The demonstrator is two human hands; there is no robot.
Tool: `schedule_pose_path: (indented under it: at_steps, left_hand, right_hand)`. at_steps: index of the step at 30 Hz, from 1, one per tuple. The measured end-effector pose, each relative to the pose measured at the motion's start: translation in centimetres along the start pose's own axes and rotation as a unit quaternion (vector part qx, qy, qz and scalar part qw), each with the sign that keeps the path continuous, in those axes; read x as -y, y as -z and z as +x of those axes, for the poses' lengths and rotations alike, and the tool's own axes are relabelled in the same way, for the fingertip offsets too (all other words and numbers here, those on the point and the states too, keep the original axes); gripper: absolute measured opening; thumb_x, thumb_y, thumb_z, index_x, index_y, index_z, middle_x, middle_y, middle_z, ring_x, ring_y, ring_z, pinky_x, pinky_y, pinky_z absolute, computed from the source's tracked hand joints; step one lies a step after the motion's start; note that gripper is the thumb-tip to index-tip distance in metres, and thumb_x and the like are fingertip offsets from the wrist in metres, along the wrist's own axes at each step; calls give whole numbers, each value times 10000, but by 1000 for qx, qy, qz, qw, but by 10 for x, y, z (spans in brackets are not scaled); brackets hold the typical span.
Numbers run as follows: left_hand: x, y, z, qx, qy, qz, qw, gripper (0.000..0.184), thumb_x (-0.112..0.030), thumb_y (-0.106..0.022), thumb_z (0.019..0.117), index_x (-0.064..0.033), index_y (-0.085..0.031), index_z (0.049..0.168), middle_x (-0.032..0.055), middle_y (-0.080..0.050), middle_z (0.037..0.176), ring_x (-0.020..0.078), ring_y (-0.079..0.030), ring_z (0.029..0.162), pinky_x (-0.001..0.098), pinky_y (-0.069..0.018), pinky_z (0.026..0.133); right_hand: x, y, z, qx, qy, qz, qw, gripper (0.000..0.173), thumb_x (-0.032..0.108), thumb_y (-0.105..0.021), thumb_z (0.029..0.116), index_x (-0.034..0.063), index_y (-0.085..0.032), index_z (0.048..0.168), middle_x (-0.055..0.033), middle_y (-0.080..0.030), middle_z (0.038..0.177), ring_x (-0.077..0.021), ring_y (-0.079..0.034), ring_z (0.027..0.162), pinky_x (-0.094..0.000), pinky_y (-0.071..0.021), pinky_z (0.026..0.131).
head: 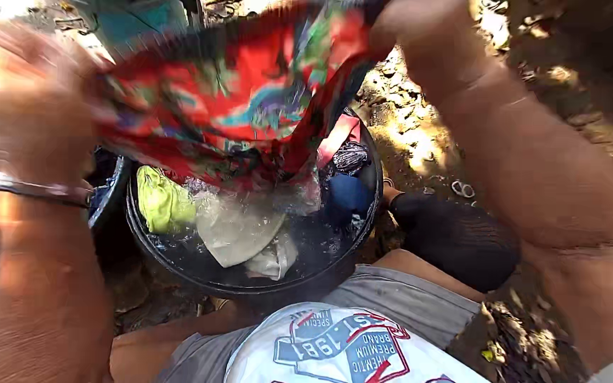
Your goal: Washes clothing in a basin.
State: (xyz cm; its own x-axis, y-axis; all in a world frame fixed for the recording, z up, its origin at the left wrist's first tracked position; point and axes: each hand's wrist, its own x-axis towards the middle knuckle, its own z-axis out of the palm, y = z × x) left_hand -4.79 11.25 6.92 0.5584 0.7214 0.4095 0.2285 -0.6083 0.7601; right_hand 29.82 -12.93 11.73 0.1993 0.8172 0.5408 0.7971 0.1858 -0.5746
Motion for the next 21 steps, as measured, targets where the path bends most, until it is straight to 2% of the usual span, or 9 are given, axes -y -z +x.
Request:
schedule_pose_path:
  at_steps: [1, 2, 4, 5, 8, 11, 13, 16, 21]
  left_hand:
    - [-14, -21, -19, 14, 67, 96, 993, 332, -330, -567, 1023, -9, -635, 1079, 71, -669, 916, 121, -658, 770, 403, -582, 724]
    - [-19, -40, -34, 45, 124, 150, 980, 375, -289, -554, 1019, 75, -628, 1069, 203, -666, 926, 270, -657, 801, 532, -541, 765]
    - [0, -68, -54, 102, 186, 209, 955, 401, -242, -520, 1039, 144, -627, 1047, 350, -652, 980, 496, -653, 942, 710, -468, 854]
    - [10, -77, -62, 122, 204, 225, 945, 401, -222, -504, 1048, 157, -633, 1051, 381, -646, 1016, 549, -636, 1011, 745, -439, 896]
    - [26, -100, -81, 157, 207, 224, 939, 362, -198, -511, 1056, 138, -643, 1085, 374, -657, 1049, 558, -632, 1063, 736, -441, 930]
    - [39, -125, -98, 158, 123, 194, 960, 314, -183, -566, 1024, 103, -675, 1091, 342, -623, 1142, 515, -607, 1113, 685, -460, 957]
    - [47, -140, -107, 149, 62, 182, 970, 379, -203, -630, 986, 98, -639, 1216, 358, -576, 1277, 529, -563, 1207, 655, -460, 1004]
    - [48, -163, -118, 179, 41, 183, 966, 630, -268, -696, 941, 102, -498, 1411, 368, -492, 1428, 544, -494, 1321, 654, -429, 1067]
    - [62, -200, -144, 239, 41, 230, 942, 592, -271, -623, 977, 51, -504, 1460, 326, -484, 1484, 508, -464, 1381, 677, -347, 1110]
  right_hand:
    - [-21, -14, -10, 74, 32, -93, 992, 102, 64, -571, 866, -28, -613, 852, -173, -646, 868, -295, -654, 861, -466, -518, 769]
    - [-45, -26, -23, 130, 38, -161, 978, 168, 79, -556, 911, -77, -620, 911, -264, -643, 951, -423, -658, 941, -586, -509, 807]
    - [-86, -44, -46, 144, -19, -210, 967, 188, 79, -539, 929, -82, -638, 934, -281, -650, 952, -453, -669, 924, -622, -510, 780]
    - [-99, -51, -56, 127, -70, -208, 967, 195, 80, -529, 943, -82, -636, 929, -275, -654, 948, -438, -668, 921, -608, -505, 790]
    - [-106, -74, -76, 101, -151, -186, 966, 240, 83, -513, 953, -103, -666, 950, -289, -676, 986, -442, -678, 972, -612, -511, 848]
    - [-95, -102, -96, 170, -109, -149, 968, 263, 99, -509, 968, -102, -670, 910, -283, -672, 976, -444, -668, 993, -609, -509, 864]
    - [-91, -123, -108, 204, -78, -132, 967, 276, 114, -514, 969, -102, -675, 906, -283, -675, 972, -446, -673, 998, -597, -523, 868]
    - [-92, -149, -118, 276, -78, -126, 950, 258, 123, -558, 949, -108, -672, 948, -298, -663, 1009, -466, -650, 1050, -613, -506, 901]
    - [-108, -179, -139, 290, -71, -160, 941, 295, 158, -597, 927, -130, -648, 962, -332, -647, 1047, -504, -639, 1066, -639, -499, 882]
